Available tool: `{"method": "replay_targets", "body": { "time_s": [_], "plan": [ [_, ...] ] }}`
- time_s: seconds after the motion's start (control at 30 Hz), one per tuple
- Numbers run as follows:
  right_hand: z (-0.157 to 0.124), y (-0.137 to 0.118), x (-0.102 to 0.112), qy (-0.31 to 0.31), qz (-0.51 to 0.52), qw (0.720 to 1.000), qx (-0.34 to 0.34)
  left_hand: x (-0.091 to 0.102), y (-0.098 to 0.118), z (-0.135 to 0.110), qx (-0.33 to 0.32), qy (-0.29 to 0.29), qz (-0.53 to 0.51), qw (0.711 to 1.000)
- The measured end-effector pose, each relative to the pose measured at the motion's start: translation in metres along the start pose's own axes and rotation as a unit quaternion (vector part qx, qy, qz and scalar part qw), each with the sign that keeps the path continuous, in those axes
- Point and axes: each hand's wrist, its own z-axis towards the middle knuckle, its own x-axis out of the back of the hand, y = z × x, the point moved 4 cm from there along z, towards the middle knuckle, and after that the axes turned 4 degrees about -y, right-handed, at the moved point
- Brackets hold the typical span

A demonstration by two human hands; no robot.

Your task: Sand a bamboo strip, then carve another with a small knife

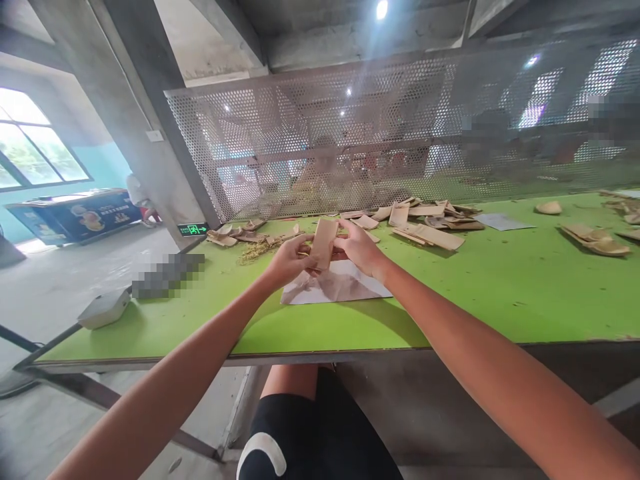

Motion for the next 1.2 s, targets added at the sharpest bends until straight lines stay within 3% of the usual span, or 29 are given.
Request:
{"method": "replay_targets", "body": {
  "time_s": [0.33,0.57,0.8,1.07,1.2],
  "plan": [
    [-0.003,-0.008,0.005,0.042,-0.052,0.998,0.015,-0.004,0.003,0.000,0.022,-0.069,-0.119,0.990],
    [-0.004,-0.011,0.007,0.072,-0.107,0.991,0.024,-0.005,-0.001,0.002,0.022,-0.078,-0.105,0.991],
    [-0.003,-0.007,0.013,0.097,-0.155,0.983,0.017,0.000,-0.001,0.002,0.030,-0.052,-0.013,0.998],
    [0.004,0.001,0.023,0.118,-0.137,0.983,-0.011,0.001,-0.005,0.005,0.035,-0.072,0.011,0.997],
    [0.004,0.001,0.028,0.145,-0.120,0.982,-0.017,0.002,-0.009,0.007,0.054,-0.045,-0.009,0.997]
  ]
}}
